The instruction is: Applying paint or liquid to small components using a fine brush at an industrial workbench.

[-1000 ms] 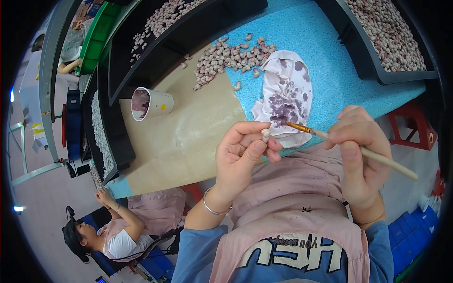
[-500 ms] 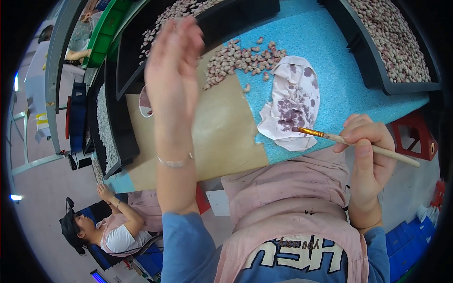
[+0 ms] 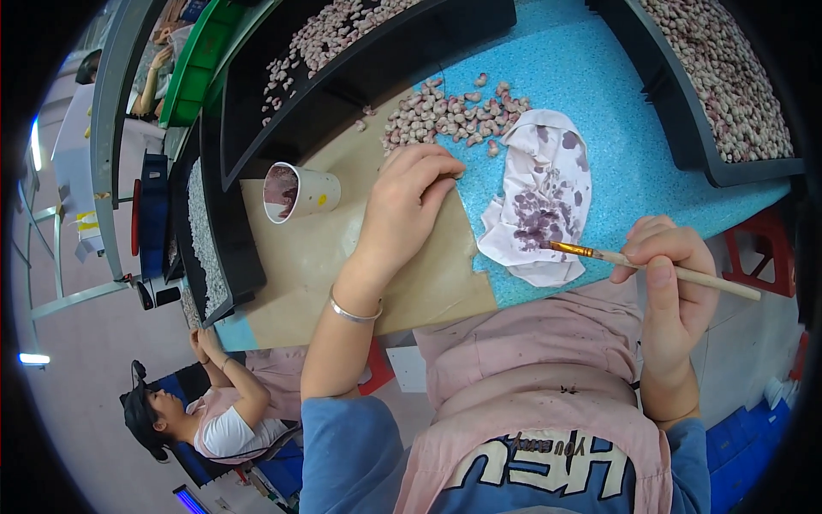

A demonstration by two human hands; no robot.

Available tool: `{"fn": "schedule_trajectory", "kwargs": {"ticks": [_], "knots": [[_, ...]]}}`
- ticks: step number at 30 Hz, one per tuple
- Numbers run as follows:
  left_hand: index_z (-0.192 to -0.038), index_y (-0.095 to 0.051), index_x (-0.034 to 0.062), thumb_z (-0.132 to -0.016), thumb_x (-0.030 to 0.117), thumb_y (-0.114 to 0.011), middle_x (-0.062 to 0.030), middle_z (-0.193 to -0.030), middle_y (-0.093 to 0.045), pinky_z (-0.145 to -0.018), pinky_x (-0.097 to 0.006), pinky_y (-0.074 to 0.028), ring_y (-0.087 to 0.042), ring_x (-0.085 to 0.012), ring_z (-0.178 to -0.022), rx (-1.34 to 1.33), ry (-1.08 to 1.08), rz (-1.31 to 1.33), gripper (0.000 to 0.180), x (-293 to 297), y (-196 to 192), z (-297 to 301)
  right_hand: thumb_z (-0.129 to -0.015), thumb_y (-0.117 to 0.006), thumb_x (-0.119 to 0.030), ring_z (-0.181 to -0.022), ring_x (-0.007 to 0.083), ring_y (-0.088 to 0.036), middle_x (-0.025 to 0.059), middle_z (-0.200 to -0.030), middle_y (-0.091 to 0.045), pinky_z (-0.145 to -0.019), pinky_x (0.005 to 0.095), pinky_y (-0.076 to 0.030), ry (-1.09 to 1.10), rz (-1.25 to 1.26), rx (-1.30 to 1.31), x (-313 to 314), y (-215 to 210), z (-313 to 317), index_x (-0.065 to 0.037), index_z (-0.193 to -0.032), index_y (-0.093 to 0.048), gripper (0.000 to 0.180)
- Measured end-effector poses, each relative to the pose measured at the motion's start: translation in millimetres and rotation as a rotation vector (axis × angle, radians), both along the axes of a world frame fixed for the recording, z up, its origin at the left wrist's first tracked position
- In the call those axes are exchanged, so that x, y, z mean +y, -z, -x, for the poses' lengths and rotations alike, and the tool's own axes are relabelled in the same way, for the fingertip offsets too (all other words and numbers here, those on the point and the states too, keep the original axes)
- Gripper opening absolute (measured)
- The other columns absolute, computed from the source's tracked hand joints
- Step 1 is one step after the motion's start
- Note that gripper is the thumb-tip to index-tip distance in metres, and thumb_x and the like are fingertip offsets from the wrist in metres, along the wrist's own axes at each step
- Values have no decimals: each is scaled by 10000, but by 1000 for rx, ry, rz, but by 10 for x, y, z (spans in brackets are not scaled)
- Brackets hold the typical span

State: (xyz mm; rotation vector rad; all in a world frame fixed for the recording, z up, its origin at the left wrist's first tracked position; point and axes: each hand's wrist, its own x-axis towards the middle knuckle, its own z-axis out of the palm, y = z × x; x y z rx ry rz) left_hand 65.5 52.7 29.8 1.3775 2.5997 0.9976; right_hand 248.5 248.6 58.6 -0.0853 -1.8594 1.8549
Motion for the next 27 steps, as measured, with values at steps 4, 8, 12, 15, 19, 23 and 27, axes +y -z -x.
{"fn": "schedule_trajectory", "kwargs": {"ticks": [4, 8, 12, 15, 19, 23, 27], "knots": [[-855, -611, 12, -712, -31, -626, -101, -888, -585, -707, -283, -460, -572, -227, -809, -17, -13, 14, 150, 28, 62, 44, -884, -463, -121, -642, 113, -482, 90, -716, -540, -590, 228, -378, -5, 27, -19, -18, 2, -12, 12, -849, -529, 153], [-853, -597, 15, -739, 35, -630, -89, -858, -581, -690, -305, -442, -555, -218, -796, 93, -3, 3, 120, 69, 79, 7, -884, -462, -115, -649, 110, -495, 91, -741, -535, -591, 222, -384, 3, 42, -15, -25, 22, -29, 20, -857, -531, 154], [-940, -550, 12, -865, 127, -541, -59, -851, -582, -641, -229, -426, -531, -103, -738, -793, -133, -341, 138, 93, -32, -377, -883, -463, -115, -651, 110, -501, 90, -750, -530, -590, 223, -390, 13, 66, -19, -29, 3, -39, 21, -857, -529, 153], [-1018, -499, 14, -928, 200, -451, -42, -826, -558, -615, -208, -414, -492, -83, -690, -1211, -90, -557, 212, 29, -91, -627, -882, -461, -111, -648, 108, -499, 88, -743, -534, -590, 221, -390, -9, 86, -8, -49, -2, 9, 23, -854, -531, 154], [-1042, -492, 16, -936, 195, -433, -28, -764, -515, -590, -215, -405, -462, -86, -649, -1434, -55, -701, 216, 67, -164, -857, -868, -465, -93, -642, 116, -494, 79, -702, -545, -594, 232, -383, -39, 23, 20, -78, -53, 27, 16, -850, -542, 134], [-1117, -418, 31, -927, 253, -448, -28, -745, -504, -551, -220, -369, -446, -94, -608, -1370, -114, -740, 293, 130, -190, -971, -849, -481, -78, -639, 131, -490, 69, -676, -555, -600, 252, -383, -64, -15, 53, -113, -88, 27, 5, -849, -548, 107], [-1177, -349, 34, -926, 181, -454, -37, -765, -511, -577, -218, -407, -481, -93, -652, -1406, -85, -856, 309, 134, -167, -1013, -840, -493, -76, -635, 139, -491, 72, -697, -570, -603, 258, -383, -102, -92, 62, -110, -78, 34, 1, -834, -556, 99]]}}
